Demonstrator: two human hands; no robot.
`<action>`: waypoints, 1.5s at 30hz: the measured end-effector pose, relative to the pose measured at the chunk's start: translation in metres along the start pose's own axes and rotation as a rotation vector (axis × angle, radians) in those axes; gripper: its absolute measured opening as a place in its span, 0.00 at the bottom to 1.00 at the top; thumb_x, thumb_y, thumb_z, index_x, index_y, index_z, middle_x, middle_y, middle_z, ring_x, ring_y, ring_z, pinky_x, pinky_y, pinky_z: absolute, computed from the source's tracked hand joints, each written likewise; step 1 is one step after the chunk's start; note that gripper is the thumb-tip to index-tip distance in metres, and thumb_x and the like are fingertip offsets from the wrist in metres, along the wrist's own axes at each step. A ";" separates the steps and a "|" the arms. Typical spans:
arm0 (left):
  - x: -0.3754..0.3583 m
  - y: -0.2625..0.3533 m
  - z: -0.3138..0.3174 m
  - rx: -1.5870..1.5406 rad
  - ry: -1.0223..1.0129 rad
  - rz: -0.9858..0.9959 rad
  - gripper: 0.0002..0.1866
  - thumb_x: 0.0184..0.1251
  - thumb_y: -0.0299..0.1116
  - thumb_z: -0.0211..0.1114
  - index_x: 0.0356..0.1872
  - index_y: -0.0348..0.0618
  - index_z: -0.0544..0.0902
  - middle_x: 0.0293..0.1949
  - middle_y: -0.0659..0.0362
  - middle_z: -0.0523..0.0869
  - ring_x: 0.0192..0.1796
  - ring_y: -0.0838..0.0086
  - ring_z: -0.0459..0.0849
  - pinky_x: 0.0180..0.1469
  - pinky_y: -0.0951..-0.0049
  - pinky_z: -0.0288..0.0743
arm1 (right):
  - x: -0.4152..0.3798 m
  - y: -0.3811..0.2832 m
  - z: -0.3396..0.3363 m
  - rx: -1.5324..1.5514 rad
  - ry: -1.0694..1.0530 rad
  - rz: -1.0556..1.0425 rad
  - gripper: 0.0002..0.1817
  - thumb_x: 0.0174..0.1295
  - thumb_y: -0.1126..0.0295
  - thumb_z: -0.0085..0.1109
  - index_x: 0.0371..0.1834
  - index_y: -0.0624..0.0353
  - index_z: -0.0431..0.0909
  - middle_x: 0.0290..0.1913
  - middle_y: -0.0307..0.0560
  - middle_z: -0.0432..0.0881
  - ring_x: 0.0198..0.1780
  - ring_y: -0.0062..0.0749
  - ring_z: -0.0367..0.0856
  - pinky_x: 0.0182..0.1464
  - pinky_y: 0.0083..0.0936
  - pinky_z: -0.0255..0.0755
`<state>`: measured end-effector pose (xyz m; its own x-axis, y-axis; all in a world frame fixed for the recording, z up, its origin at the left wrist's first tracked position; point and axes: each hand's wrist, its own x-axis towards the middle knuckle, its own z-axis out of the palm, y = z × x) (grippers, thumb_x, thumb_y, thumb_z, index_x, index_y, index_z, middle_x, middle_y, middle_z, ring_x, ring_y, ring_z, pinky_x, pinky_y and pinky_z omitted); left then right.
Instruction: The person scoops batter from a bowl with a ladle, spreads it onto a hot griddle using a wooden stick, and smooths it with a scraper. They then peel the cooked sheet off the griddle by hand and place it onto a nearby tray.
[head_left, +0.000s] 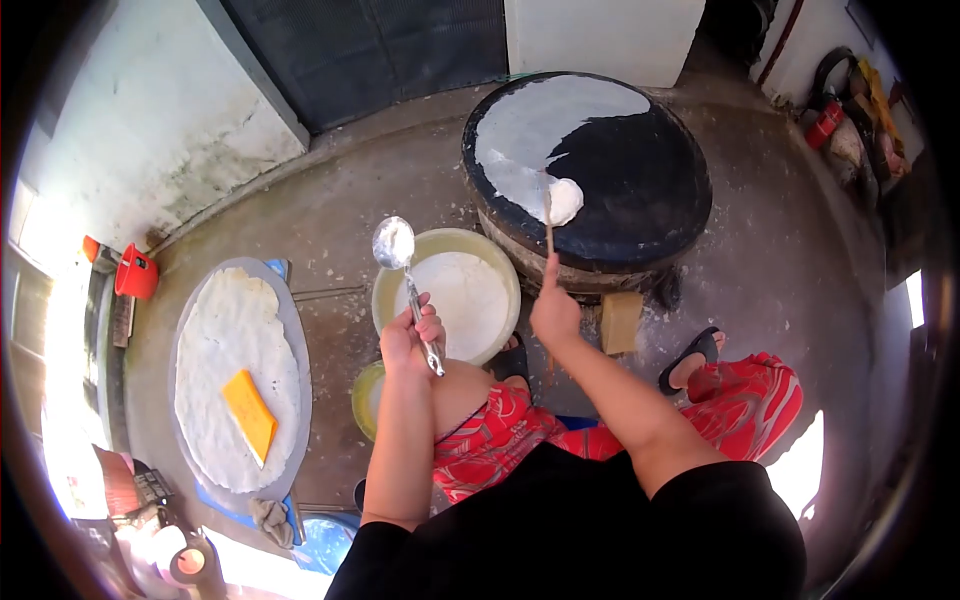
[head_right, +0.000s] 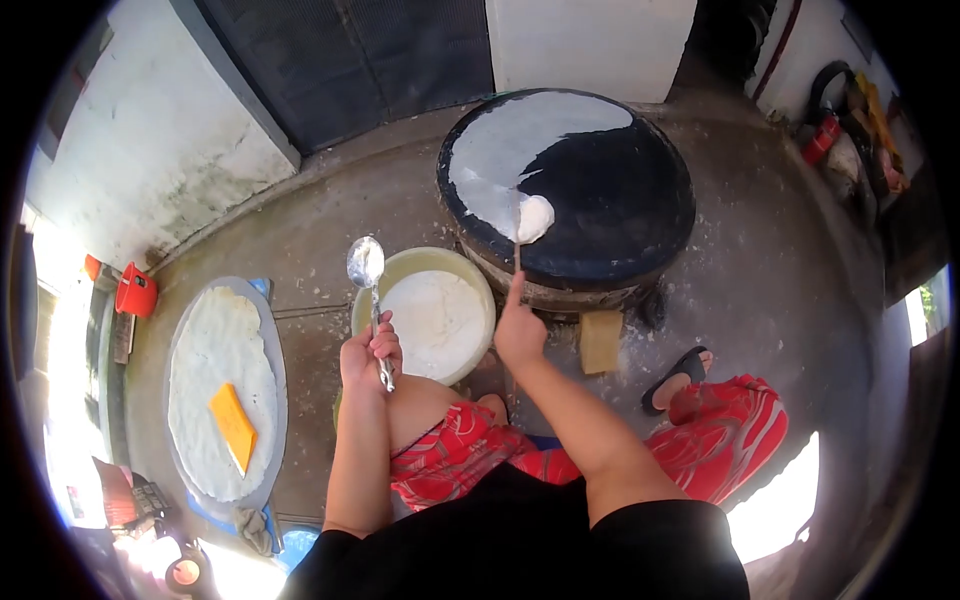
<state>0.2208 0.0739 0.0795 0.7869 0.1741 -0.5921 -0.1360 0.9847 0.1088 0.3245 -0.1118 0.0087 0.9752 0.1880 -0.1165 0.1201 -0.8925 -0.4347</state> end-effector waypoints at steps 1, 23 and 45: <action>0.000 0.000 0.000 -0.009 0.004 -0.014 0.13 0.66 0.31 0.38 0.42 0.33 0.68 0.26 0.57 0.69 0.18 0.79 0.64 0.16 0.82 0.60 | -0.006 0.012 -0.010 0.018 -0.016 0.021 0.43 0.50 0.74 0.48 0.68 0.59 0.34 0.29 0.60 0.78 0.28 0.52 0.78 0.31 0.43 0.71; 0.002 -0.009 0.012 0.048 0.048 -0.014 0.12 0.66 0.30 0.40 0.42 0.33 0.68 0.25 0.57 0.71 0.17 0.79 0.64 0.15 0.82 0.61 | -0.017 0.116 -0.066 -0.226 0.014 -0.137 0.37 0.56 0.76 0.40 0.69 0.51 0.36 0.33 0.57 0.76 0.32 0.47 0.78 0.34 0.37 0.72; 0.013 -0.018 0.017 0.056 0.069 -0.012 0.13 0.66 0.29 0.40 0.42 0.30 0.69 0.23 0.57 0.72 0.16 0.80 0.66 0.14 0.83 0.61 | -0.018 0.200 -0.096 -0.070 0.351 -0.294 0.25 0.48 0.70 0.54 0.54 0.40 0.71 0.24 0.44 0.71 0.25 0.42 0.75 0.28 0.36 0.70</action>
<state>0.2440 0.0586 0.0834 0.7444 0.1637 -0.6474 -0.0912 0.9853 0.1444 0.3492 -0.3329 0.0094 0.9003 0.2979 0.3172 0.4015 -0.8499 -0.3414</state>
